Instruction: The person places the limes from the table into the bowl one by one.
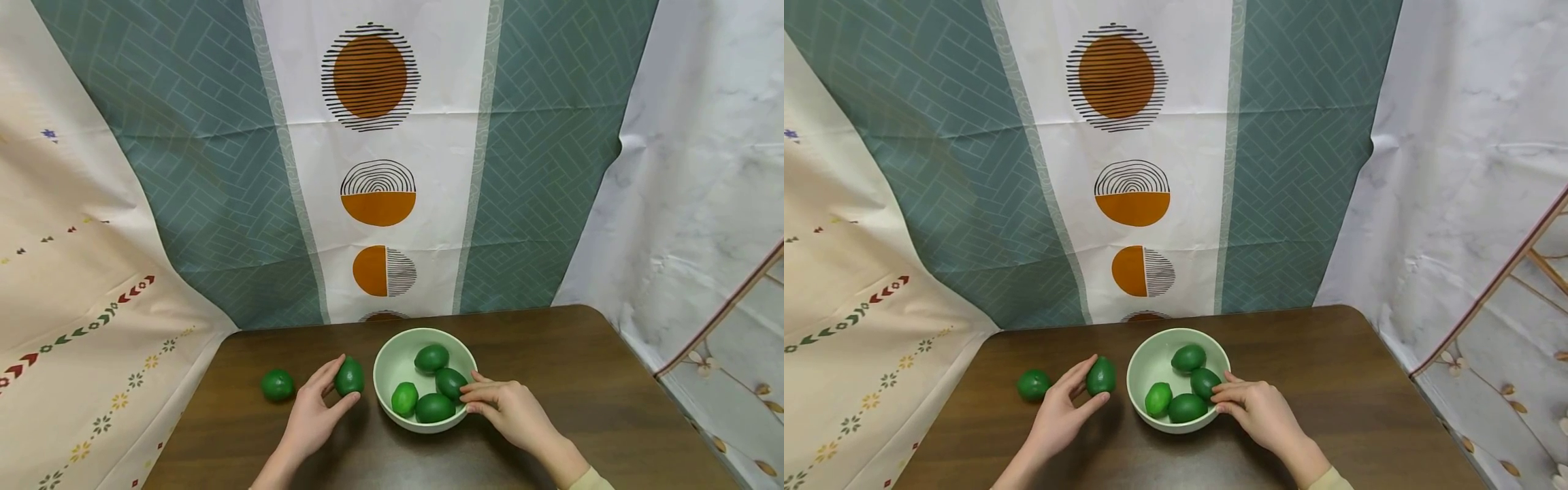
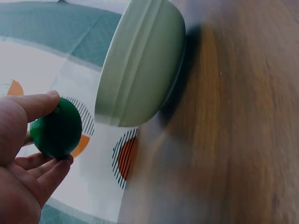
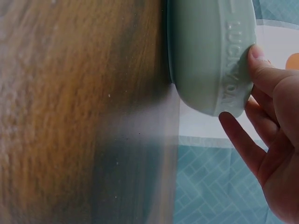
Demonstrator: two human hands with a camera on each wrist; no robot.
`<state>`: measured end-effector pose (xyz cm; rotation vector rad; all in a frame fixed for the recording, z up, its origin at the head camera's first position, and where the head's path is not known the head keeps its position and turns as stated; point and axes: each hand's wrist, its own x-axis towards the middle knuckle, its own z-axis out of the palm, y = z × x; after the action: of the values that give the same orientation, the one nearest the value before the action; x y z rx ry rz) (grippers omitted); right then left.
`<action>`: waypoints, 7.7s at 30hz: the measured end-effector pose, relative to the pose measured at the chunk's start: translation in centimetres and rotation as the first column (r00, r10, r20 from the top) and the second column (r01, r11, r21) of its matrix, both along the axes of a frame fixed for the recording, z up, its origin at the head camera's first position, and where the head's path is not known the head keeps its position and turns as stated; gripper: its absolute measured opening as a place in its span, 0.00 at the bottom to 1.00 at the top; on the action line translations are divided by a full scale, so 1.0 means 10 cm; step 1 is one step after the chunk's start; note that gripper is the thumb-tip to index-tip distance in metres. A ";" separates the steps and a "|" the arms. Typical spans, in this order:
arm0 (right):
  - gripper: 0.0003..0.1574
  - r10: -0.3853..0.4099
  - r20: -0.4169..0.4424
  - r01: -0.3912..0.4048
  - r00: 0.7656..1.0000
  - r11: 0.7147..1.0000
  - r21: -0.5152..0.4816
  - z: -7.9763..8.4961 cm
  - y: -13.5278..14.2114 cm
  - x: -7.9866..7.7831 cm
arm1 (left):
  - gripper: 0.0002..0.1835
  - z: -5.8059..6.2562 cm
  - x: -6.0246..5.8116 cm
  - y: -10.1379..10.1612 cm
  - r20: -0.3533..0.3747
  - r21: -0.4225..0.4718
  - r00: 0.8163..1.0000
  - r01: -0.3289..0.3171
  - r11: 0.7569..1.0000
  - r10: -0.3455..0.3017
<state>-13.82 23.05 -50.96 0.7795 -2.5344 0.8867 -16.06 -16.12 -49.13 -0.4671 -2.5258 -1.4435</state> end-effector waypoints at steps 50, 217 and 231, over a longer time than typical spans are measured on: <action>0.11 -0.007 0.025 0.008 1.000 1.000 -0.008 0.00 0.01 0.00 | 0.40 0.03 -0.32 0.62 -0.067 -0.177 0.986 0.139 0.974 -0.153; 0.10 -0.005 0.026 0.005 1.000 1.000 -0.005 0.00 -0.01 0.02 | 0.24 -0.18 -0.19 -0.14 -0.290 -0.331 0.957 -0.121 0.936 0.021; 0.11 -0.018 0.039 0.018 0.999 1.000 -0.005 0.01 -0.01 0.00 | 0.27 -0.25 -0.13 -0.58 -0.267 -0.347 0.960 -0.173 0.922 0.080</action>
<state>-13.85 22.92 -50.86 0.7433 -2.5678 0.9115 -17.38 -21.90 -51.66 -0.4940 -2.5633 -0.8056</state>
